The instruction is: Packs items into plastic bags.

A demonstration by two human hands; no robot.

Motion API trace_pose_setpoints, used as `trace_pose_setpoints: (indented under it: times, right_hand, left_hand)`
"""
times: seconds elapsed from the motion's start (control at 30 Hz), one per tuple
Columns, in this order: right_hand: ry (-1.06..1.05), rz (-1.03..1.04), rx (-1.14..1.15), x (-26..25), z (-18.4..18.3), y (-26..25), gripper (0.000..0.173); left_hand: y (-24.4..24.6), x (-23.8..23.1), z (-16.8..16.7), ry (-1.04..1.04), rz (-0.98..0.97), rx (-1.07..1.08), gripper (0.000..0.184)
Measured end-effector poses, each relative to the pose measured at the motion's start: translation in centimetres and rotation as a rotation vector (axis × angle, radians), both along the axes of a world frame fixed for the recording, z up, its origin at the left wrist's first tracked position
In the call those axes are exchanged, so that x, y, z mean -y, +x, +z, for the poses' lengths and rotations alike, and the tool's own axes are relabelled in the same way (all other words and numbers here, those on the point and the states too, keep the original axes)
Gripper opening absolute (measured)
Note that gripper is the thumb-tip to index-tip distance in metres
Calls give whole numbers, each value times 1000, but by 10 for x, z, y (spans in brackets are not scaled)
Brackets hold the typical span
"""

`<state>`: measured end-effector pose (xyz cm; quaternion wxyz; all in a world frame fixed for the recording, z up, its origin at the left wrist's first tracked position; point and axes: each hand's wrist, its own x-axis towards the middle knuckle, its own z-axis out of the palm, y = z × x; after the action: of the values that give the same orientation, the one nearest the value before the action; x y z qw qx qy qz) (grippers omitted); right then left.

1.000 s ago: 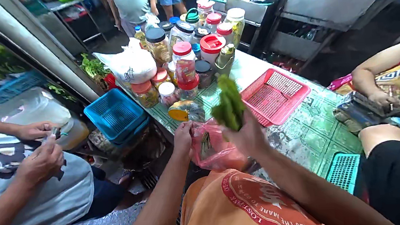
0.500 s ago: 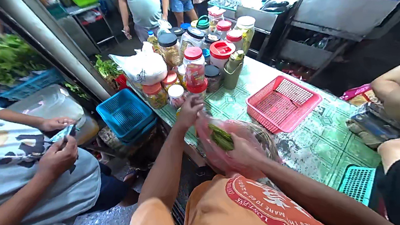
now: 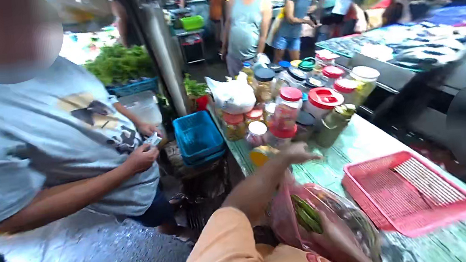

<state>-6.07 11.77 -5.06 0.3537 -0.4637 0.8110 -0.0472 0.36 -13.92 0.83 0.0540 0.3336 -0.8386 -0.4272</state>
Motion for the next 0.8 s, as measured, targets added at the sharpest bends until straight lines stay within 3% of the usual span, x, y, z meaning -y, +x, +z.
trace_pose_setpoints:
  times: [0.07,0.13,0.2,0.27,0.37,0.43,0.5,0.63,0.73,0.8]
  right_hand:
    - [-27,-45,50,-1,-6,1,88]
    - [-39,-47,89,0,-9,6,86]
    - [-38,-25,125,0,-8,15,86]
    - [-37,-35,126,-1,-13,20,87]
    - [-125,-84,95,-6,-12,26,91]
    - [-237,-75,6,-12,-3,29,84]
    - [-305,-104,-78,-13,6,24,72]
    - [-448,-102,-275,-12,-10,-22,60]
    - [-363,-54,-193,-10,53,-30,49]
    - [-120,-25,-170,-15,98,-45,53]
  left_hand:
    - [20,-34,-16,-109,-245,244,65]
    - [44,-42,-41,-215,-325,339,33]
    - [66,-42,-54,-214,-268,249,23]
    - [74,-48,-53,-106,-129,23,26]
    - [75,-59,-21,-10,60,-261,27]
    - [74,-62,6,9,135,-398,28]
    - [70,-66,24,20,148,-466,25]
    - [66,-71,43,2,125,-482,24]
    - [82,-79,73,1,125,-464,25]
    - [80,-90,82,1,81,-436,23]
